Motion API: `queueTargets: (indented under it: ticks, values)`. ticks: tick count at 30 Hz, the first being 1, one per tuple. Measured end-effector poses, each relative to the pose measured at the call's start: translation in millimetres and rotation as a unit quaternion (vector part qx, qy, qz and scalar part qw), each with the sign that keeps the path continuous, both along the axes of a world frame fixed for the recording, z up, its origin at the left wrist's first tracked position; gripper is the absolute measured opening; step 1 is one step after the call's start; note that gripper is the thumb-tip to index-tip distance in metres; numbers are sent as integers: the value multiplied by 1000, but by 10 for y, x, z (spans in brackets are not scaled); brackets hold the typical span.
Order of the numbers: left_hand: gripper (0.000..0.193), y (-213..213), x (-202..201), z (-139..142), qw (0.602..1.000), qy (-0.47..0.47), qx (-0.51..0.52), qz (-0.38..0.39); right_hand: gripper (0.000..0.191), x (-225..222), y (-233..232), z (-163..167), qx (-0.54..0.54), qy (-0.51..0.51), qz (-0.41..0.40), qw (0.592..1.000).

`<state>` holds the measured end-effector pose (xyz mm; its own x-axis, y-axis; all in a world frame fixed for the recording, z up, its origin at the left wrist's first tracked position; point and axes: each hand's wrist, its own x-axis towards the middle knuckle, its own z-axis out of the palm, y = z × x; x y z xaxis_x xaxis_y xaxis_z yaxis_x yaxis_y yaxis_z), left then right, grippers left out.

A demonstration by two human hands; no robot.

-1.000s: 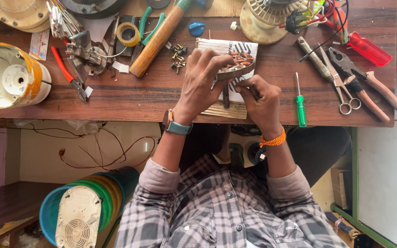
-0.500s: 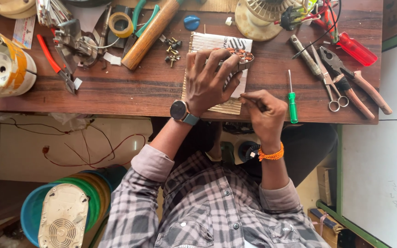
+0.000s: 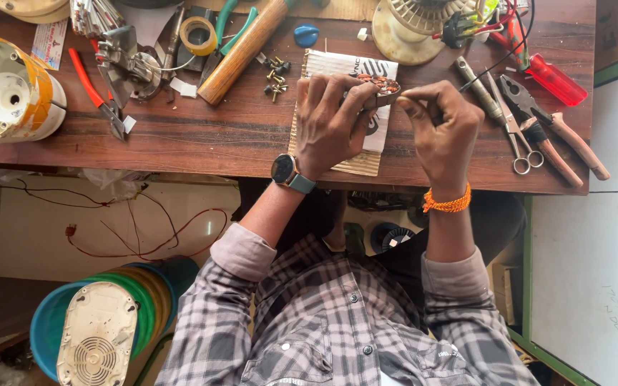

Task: The person works on an electric motor stator at a workbench, holding the wound copper coil assembly and using a screwdriver to pry and adjust components on it. They turn the assembly over and continue working around its parts by hand and with the screwdriver.

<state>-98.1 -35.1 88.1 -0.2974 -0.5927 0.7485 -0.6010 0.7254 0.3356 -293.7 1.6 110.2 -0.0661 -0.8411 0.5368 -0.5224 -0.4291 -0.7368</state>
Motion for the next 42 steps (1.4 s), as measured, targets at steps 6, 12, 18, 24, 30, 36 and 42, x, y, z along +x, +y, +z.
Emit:
queueTargets:
  ticks: [6,12,18,24,30,36,42]
  values:
    - [39,-20,5,-64,1000,3,1,0,10,25,-76,170,-12,31,12,999]
    - [47,-46,3,-92,1000,24,10,-12,7,89,-322,147,-28,82,30,996]
    - [53,-27,33,-24,999,-33,17,-2,4,110,-575,102,43,105,49,992]
    - [47,-43,29,29,998,-28,57,0,5,-35,-533,47,96,65,19,993]
    - [46,-22,47,69,997,-14,80,-14,10,-165,-276,-75,106,-39,29,993]
    - [45,0,15,136,996,-20,87,-3,14,-62,-116,-191,67,-63,33,995]
    - [47,-8,14,90,996,-25,90,-5,15,45,-16,-378,24,-68,-14,997]
